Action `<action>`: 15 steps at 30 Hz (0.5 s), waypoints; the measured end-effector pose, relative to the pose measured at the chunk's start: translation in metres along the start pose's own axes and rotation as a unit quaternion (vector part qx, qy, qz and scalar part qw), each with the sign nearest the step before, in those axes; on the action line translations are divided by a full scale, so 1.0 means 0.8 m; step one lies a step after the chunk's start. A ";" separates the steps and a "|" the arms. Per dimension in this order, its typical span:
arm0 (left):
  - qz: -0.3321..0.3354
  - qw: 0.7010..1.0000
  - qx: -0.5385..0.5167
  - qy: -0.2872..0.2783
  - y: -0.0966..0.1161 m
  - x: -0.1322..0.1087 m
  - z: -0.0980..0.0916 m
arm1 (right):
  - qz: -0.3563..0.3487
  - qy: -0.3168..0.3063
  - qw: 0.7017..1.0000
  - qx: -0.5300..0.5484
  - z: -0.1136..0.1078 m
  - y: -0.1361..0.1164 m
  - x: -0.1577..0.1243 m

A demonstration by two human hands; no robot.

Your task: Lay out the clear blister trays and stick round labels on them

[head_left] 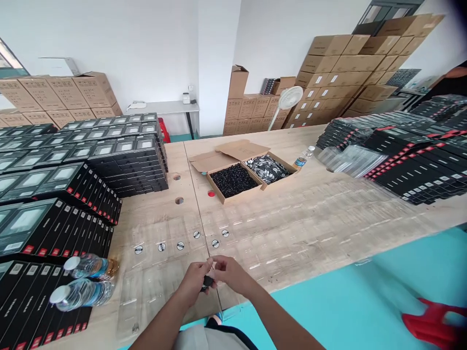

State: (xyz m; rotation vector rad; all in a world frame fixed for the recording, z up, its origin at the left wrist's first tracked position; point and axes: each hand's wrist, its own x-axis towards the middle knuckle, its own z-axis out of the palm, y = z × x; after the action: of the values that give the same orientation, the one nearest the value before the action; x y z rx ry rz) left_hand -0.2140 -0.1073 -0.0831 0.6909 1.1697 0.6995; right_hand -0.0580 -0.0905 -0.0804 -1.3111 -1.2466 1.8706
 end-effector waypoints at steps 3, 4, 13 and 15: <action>0.016 0.999 0.008 -0.031 0.008 0.006 0.025 | -0.062 -0.045 0.997 0.004 -0.004 -0.007 -0.012; 0.019 0.999 0.002 -0.040 0.012 0.007 0.031 | -0.071 -0.034 0.997 0.016 -0.009 -0.008 -0.013; 0.005 0.996 -0.020 -0.089 0.036 0.014 0.033 | -0.029 0.174 0.967 0.182 -0.035 0.010 0.002; -0.001 0.997 -0.015 -0.070 0.033 0.017 0.028 | -0.015 0.228 0.950 0.213 -0.052 0.011 0.020</action>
State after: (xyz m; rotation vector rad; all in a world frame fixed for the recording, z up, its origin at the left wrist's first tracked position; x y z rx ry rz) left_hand -0.1924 -0.0830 -0.0644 0.7024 1.0290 0.6550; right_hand -0.0250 -0.0654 -0.0993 -1.3613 -0.5823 1.5713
